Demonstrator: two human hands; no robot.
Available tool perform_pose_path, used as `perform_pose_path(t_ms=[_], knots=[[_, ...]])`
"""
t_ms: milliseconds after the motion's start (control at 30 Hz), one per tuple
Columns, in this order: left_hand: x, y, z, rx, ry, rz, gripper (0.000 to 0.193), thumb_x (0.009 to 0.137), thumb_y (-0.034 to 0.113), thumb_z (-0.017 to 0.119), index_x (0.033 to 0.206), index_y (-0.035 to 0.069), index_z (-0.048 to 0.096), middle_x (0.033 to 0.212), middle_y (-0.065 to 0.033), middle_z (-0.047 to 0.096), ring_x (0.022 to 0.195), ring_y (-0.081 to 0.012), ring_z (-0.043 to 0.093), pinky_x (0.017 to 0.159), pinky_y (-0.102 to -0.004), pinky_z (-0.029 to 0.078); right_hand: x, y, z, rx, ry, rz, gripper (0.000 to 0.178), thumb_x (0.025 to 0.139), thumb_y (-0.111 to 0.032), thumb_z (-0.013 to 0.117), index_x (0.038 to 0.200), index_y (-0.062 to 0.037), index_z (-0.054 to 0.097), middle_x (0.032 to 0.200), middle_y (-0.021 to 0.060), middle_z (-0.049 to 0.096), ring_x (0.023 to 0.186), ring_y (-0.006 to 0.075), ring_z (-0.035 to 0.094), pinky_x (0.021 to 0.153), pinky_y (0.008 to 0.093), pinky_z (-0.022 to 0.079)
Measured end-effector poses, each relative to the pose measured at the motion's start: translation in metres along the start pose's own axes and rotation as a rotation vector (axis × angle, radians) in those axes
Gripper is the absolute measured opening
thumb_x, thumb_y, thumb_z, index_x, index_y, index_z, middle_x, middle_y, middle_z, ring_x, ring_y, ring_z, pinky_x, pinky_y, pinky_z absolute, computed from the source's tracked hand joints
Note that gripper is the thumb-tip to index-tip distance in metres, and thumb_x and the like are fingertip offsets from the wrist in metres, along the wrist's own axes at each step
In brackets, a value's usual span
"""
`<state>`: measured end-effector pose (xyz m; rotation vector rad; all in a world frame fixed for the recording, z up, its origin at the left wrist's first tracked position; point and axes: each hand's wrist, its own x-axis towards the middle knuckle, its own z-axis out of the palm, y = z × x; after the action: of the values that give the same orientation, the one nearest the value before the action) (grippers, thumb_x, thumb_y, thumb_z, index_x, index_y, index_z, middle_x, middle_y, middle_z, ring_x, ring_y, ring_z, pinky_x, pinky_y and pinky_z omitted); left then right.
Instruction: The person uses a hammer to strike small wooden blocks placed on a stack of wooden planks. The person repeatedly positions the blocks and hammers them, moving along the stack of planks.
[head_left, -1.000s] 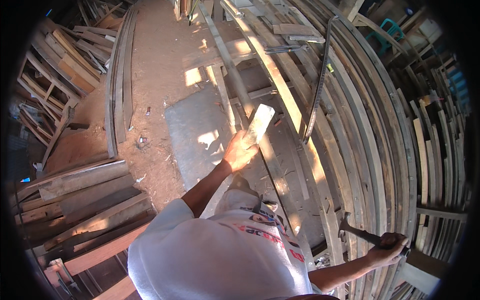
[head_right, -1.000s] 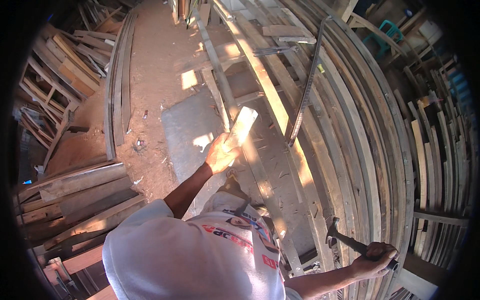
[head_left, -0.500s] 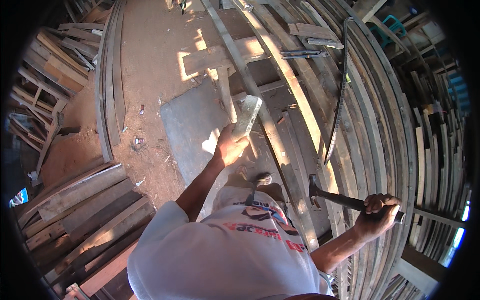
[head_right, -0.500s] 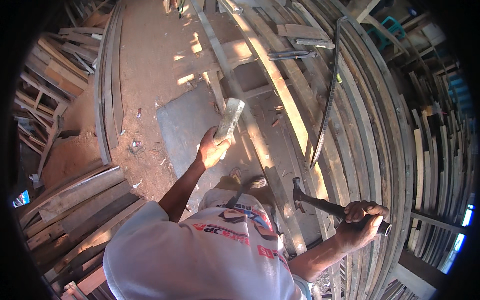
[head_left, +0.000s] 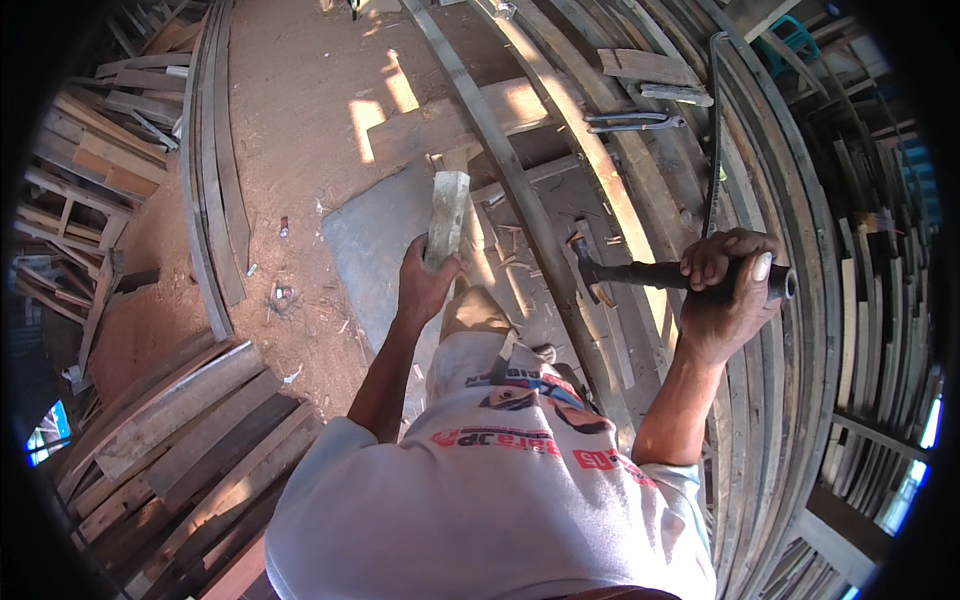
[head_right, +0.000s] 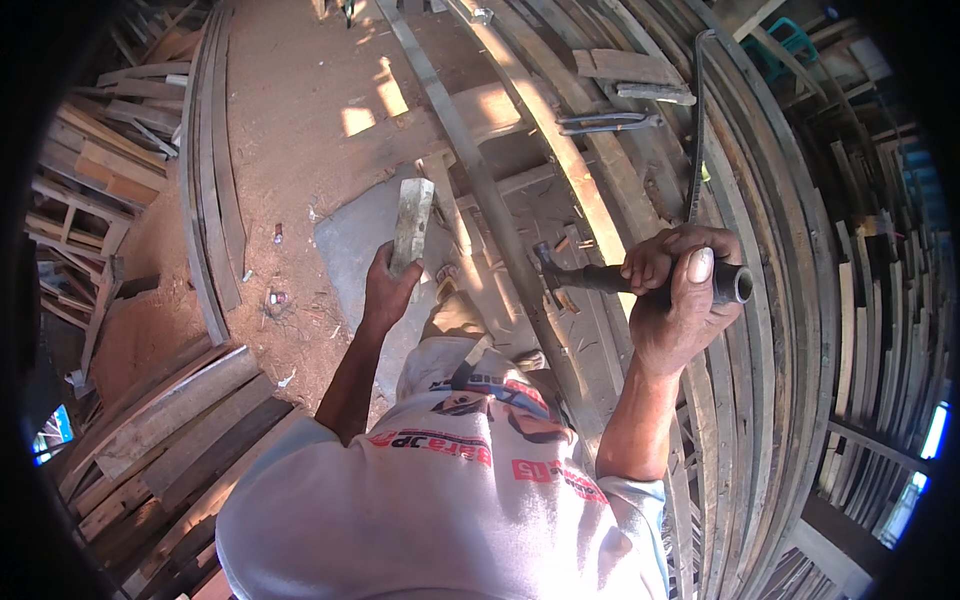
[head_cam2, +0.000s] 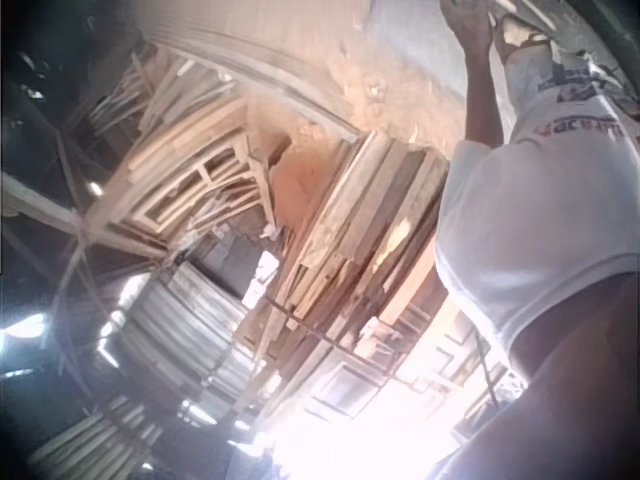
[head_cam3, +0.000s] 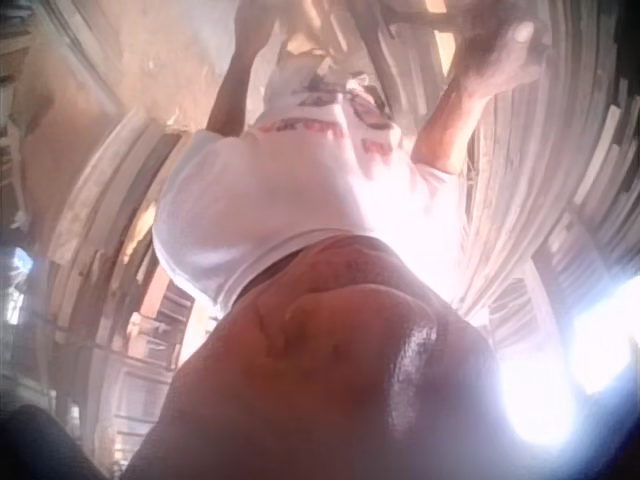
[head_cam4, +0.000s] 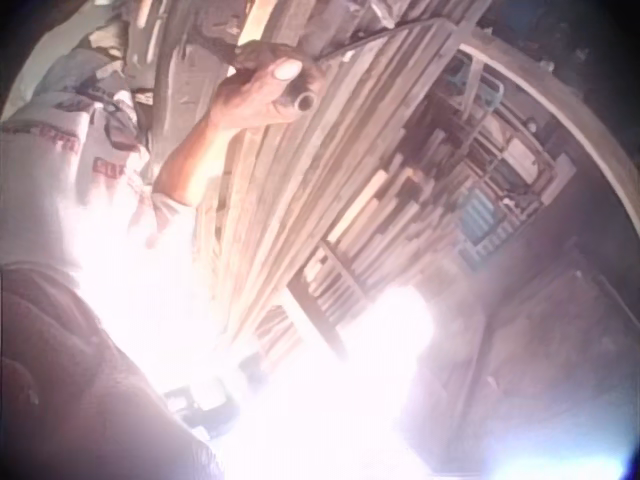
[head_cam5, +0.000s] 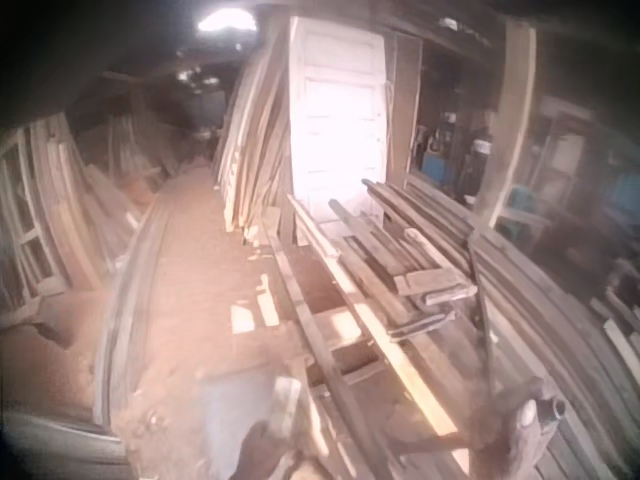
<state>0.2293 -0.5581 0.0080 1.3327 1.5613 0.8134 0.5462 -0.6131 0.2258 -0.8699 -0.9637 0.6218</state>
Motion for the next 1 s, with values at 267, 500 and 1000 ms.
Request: perform_pose_path(t_ms=[267, 500, 1000], knots=[[0.133, -0.016, -0.048, 0.007, -0.119, 0.013, 0.06, 0.086, 0.021, 0.074, 0.137, -0.007, 0.057, 0.126, -0.0237, 0.065, 0.115, -0.0322, 0.065, 0.103, -0.0419, 0.05, 0.058, 0.066, 0.094, -0.119, 0.045, 0.103, 0.044, 0.098, -0.038, 0.067, 0.114, 0.002, 0.057, 0.084, 0.0101, 0.06, 0.076, 0.0195, 0.059, 0.075, 0.0361, 0.051], [0.207, -0.026, -0.077, 0.195, -0.002, 0.097, 0.066, 0.085, 0.023, 0.077, 0.141, -0.004, 0.055, 0.131, -0.0265, 0.059, 0.125, -0.0411, 0.057, 0.107, -0.048, 0.047, 0.078, 0.074, 0.146, -0.543, -0.127, 0.276, 0.046, 0.082, -0.022, 0.092, 0.113, -0.0008, 0.067, 0.103, 0.0075, 0.071, 0.092, 0.0163, 0.068, 0.084, 0.0294, 0.053], [0.222, -0.023, -0.081, 0.598, -0.042, 0.147, 0.069, 0.079, 0.024, 0.082, 0.14, 0.007, 0.054, 0.125, -0.0286, 0.053, 0.119, -0.0474, 0.054, 0.097, -0.0567, 0.05, 0.147, 0.156, 0.16, -0.558, -0.047, 0.273, 0.035, 0.097, -0.033, 0.08, 0.082, -0.006, 0.063, 0.06, -0.0001, 0.056, 0.051, 0.0089, 0.052, 0.047, 0.0277, 0.041]])
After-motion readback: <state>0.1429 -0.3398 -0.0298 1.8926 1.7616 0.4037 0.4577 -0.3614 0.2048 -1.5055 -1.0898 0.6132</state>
